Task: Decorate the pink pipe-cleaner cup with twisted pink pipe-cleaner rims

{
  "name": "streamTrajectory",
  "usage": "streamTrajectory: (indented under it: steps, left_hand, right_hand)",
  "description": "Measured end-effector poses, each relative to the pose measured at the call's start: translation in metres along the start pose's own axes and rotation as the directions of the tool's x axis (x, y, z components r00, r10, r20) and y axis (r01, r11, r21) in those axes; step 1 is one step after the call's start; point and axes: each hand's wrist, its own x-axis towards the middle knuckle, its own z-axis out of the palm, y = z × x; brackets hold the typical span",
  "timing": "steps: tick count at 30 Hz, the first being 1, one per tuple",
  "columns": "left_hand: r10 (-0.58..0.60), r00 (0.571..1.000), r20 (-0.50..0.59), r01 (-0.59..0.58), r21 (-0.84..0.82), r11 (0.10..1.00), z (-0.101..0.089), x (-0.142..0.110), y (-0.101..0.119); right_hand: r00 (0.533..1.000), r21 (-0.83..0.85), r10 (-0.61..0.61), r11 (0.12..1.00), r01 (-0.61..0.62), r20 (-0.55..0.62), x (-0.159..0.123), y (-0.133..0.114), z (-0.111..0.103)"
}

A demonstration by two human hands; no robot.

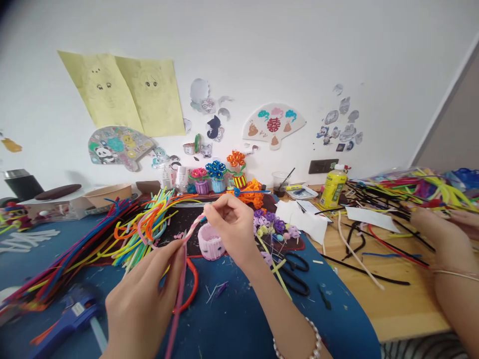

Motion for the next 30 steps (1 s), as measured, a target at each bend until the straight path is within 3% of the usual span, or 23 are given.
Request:
streamTrajectory:
  steps: [2, 3, 5, 7, 9, 12, 14, 16, 19, 21, 23, 25, 28, 30]
  left_hand:
    - [-0.226, 0.96, 0.165, 0.264, -0.268, 0.927, -0.003, 0.004, 0.0]
    - [-0.316, 0.905, 0.284, 0.411, -0.398, 0.82, -0.005, 0.006, 0.001]
    - [-0.403, 0.751, 0.524, 0.66, -0.575, 0.483, -0.009, 0.011, 0.004]
    - [-0.384, 0.593, 0.708, 0.787, -0.611, 0.089, -0.011, 0.014, 0.009]
    - [-0.311, 0.485, 0.817, 0.797, -0.56, -0.227, -0.011, 0.016, 0.014]
    - [-0.152, 0.413, 0.898, 0.713, -0.423, -0.56, -0.006, 0.017, 0.022]
    - [-0.053, 0.395, 0.917, 0.633, -0.314, -0.707, -0.002, 0.017, 0.026]
    - [0.0, 0.389, 0.921, 0.586, -0.248, -0.772, 0.0, 0.017, 0.03]
    - [-0.021, 0.384, 0.923, 0.629, -0.278, -0.726, -0.001, 0.016, 0.032]
    - [-0.142, 0.407, 0.902, 0.703, -0.409, -0.582, -0.001, 0.015, 0.03]
    - [-0.321, 0.472, 0.821, 0.756, -0.564, -0.331, -0.001, 0.015, 0.026]
    - [-0.475, 0.562, 0.678, 0.765, -0.644, -0.015, -0.001, 0.014, 0.021]
    - [-0.587, 0.687, 0.428, 0.712, -0.556, 0.429, 0.0, 0.011, 0.016]
    - [-0.599, 0.754, 0.269, 0.652, -0.422, 0.63, 0.0, 0.008, 0.016]
  right_hand:
    - [0.999, 0.055, 0.019, 0.998, -0.021, 0.031, 0.002, 0.002, -0.003]
    - [0.998, 0.087, 0.023, 0.996, -0.028, 0.055, 0.003, 0.003, -0.005]
    - [0.995, 0.161, 0.026, 0.986, -0.041, 0.097, 0.004, 0.005, -0.007]
    - [0.992, 0.25, 0.039, 0.966, -0.069, 0.121, 0.004, 0.006, -0.006]
    - [0.989, 0.347, 0.072, 0.931, -0.112, 0.127, 0.003, 0.006, -0.003]
    - [0.979, 0.48, 0.14, 0.855, -0.196, 0.149, 0.002, 0.003, 0.005]
    - [0.968, 0.551, 0.169, 0.798, -0.244, 0.184, 0.001, 0.002, 0.009]
    - [0.962, 0.612, 0.177, 0.743, -0.27, 0.209, 0.001, 0.003, 0.011]
    - [0.955, 0.657, 0.186, 0.695, -0.293, 0.23, 0.002, 0.005, 0.011]
    - [0.948, 0.639, 0.214, 0.701, -0.318, 0.238, 0.002, 0.005, 0.01]
    - [0.935, 0.583, 0.255, 0.733, -0.352, 0.245, 0.003, 0.004, 0.008]
    - [0.924, 0.51, 0.273, 0.774, -0.375, 0.266, 0.002, 0.004, 0.008]
    - [0.922, 0.385, 0.271, 0.848, -0.365, 0.276, 0.0, 0.004, 0.01]
    - [0.924, 0.311, 0.29, 0.88, -0.36, 0.251, -0.002, 0.005, 0.011]
